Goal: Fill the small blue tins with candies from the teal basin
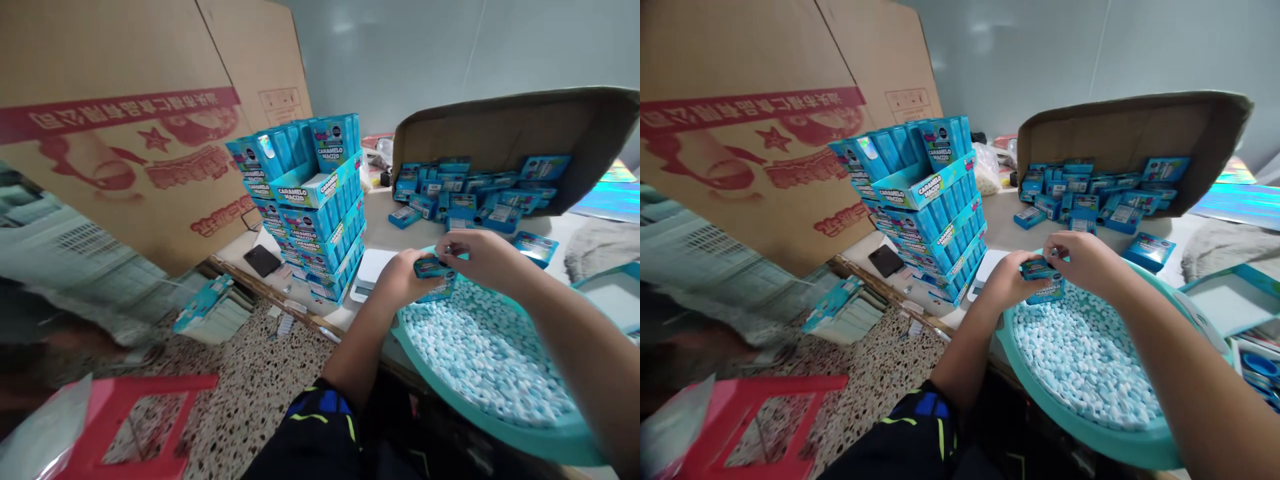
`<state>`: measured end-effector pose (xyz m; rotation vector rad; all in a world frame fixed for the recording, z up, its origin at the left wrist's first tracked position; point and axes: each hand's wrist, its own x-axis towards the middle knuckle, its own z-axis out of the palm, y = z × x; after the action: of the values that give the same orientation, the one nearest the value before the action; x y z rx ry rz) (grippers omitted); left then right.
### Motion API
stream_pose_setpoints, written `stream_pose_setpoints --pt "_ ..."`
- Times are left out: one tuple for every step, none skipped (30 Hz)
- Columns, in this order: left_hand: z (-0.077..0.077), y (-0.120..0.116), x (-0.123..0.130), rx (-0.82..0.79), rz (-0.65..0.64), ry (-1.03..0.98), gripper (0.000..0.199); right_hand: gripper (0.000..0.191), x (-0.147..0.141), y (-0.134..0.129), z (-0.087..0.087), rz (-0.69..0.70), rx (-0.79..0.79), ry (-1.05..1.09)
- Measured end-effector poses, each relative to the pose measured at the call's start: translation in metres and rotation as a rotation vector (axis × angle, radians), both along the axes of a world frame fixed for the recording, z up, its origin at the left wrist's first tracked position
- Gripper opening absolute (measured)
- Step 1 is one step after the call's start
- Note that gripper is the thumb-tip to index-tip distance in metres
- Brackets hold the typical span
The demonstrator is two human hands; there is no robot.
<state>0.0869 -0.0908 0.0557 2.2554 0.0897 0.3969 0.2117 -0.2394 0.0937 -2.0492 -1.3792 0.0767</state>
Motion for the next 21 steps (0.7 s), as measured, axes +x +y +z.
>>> stream_pose_setpoints --pt "-0.0002 0.0 -0.0001 -0.004 -0.005 -0.002 0.039 0.008 0.0001 -0.0003 -0.0006 0.008 -0.003 0.006" --pt "-0.0003 -0.0002 -0.0002 -0.012 -0.01 -0.001 0.037 0.008 0.0004 -0.0005 -0.0014 0.01 -0.002 0.011" --pt "-0.0003 -0.0005 -0.0002 -0.021 -0.013 0.003 0.036 0.008 0.0009 -0.0007 -0.0022 0.012 -0.001 0.015" --pt "-0.0003 -0.0008 -0.0004 -0.032 -0.016 0.01 0.034 0.008 0.0015 -0.0008 -0.003 0.01 0.0 0.02" --pt "-0.0003 -0.0012 -0.0005 -0.04 -0.013 0.019 0.033 0.009 0.0021 -0.0009 -0.0038 0.007 -0.002 0.027" --pt "-0.0002 -0.0016 -0.0006 -0.044 -0.008 0.027 0.032 0.009 0.0026 -0.001 -0.0043 0.001 -0.005 0.034" --pt "-0.0002 -0.0019 -0.0007 -0.044 -0.002 0.029 0.032 0.009 0.0029 -0.0011 -0.0045 -0.002 -0.012 0.039" --pt "-0.0002 -0.0021 -0.0008 -0.043 0.003 0.026 0.032 0.009 0.003 -0.0012 -0.0045 -0.003 -0.018 0.041" --pt "-0.0002 -0.0022 -0.0008 -0.041 0.005 0.023 0.033 0.01 0.0028 -0.0012 -0.0042 -0.001 -0.024 0.042" --pt "-0.0002 -0.0021 -0.0008 -0.04 0.004 0.02 0.033 0.011 0.0024 -0.0012 -0.0037 0.0 -0.026 0.042" --pt "-0.0004 -0.0019 -0.0007 -0.041 -0.001 0.018 0.033 0.012 0.0018 -0.0012 -0.0031 0.003 -0.029 0.044" --pt "-0.0006 -0.0016 -0.0006 -0.042 -0.008 0.016 0.033 0.013 0.0011 -0.0012 -0.0025 0.006 -0.029 0.049" --pt "-0.0011 -0.0013 -0.0003 -0.042 -0.018 0.015 0.032 0.013 0.0004 -0.0012 -0.0021 0.007 -0.029 0.056" --pt "-0.0016 -0.001 0.0 -0.039 -0.026 0.013 0.032 0.014 -0.0001 -0.0013 -0.0017 0.006 -0.027 0.06" --pt "-0.0024 -0.0006 0.0003 -0.035 -0.03 0.011 0.033 0.014 -0.0004 -0.0017 -0.0017 0.0 -0.024 0.06" --pt "-0.0033 -0.0004 0.0007 -0.031 -0.03 0.006 0.034 0.014 -0.0003 -0.0022 -0.002 -0.007 -0.021 0.052" --pt "-0.0043 -0.0002 0.0012 -0.027 -0.024 0.001 0.036 0.014 0.0003 -0.003 -0.0026 -0.019 -0.019 0.038" --pt "-0.0053 -0.0001 0.0016 -0.026 -0.017 -0.002 0.038 0.014 0.0013 -0.0039 -0.0037 -0.033 -0.018 0.022" --pt "-0.0063 -0.0001 0.0019 -0.026 -0.011 -0.003 0.041 0.014 0.0029 -0.005 -0.0051 -0.051 -0.019 0.009" --pt "-0.007 -0.0002 0.002 -0.029 -0.009 -0.003 0.043 0.014 0.0048 -0.006 -0.0068 -0.066 -0.024 0.003" --pt "-0.0075 -0.0003 0.002 -0.031 -0.007 0.0 0.045 0.014 0.0071 -0.0069 -0.0088 -0.077 -0.033 0.001"
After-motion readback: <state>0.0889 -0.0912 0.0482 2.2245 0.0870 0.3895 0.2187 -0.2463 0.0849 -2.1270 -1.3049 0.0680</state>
